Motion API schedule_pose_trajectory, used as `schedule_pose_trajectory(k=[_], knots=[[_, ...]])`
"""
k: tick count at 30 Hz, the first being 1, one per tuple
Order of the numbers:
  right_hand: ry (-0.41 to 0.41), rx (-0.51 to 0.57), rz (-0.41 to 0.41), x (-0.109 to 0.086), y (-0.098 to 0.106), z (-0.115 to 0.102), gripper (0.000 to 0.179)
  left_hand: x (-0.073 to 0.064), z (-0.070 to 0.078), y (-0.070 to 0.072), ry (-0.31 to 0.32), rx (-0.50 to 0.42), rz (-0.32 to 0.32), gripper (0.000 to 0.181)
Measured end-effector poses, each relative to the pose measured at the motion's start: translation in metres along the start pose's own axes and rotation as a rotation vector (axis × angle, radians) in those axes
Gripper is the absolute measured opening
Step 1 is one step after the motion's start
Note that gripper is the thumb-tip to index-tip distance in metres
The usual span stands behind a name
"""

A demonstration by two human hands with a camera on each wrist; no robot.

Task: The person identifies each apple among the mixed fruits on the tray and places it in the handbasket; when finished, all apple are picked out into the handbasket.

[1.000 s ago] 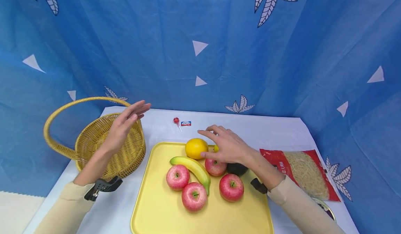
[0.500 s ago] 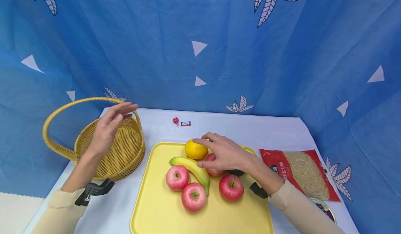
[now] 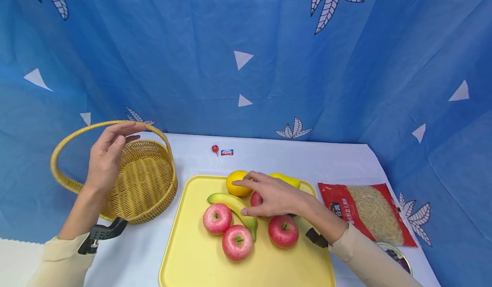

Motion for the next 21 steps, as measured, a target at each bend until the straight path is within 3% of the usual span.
schedule_pose_trajectory(k=[5, 17, 21], knots=[[0.001, 0.014, -0.030, 0.001, -0.005, -0.002, 0.074, 0.003, 0.006, 0.009, -0.047, 0.010, 0.035, 0.034], [0.016, 0.070, -0.097, 0.001, -0.014, -0.005, 0.071, 0.001, 0.022, 0.026, -0.094, 0.075, 0.098, 0.036], [0.043, 0.059, -0.114, -0.001, -0.016, -0.008, 0.073, 0.000, 0.027, 0.032, -0.098, 0.194, 0.118, 0.038]])
Point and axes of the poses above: each hand's wrist, its own x-axis towards the middle knuckle, its own y-axis out of the back of the hand, z = x × y, the point moved 3 cm from there along x, towards the middle knuckle
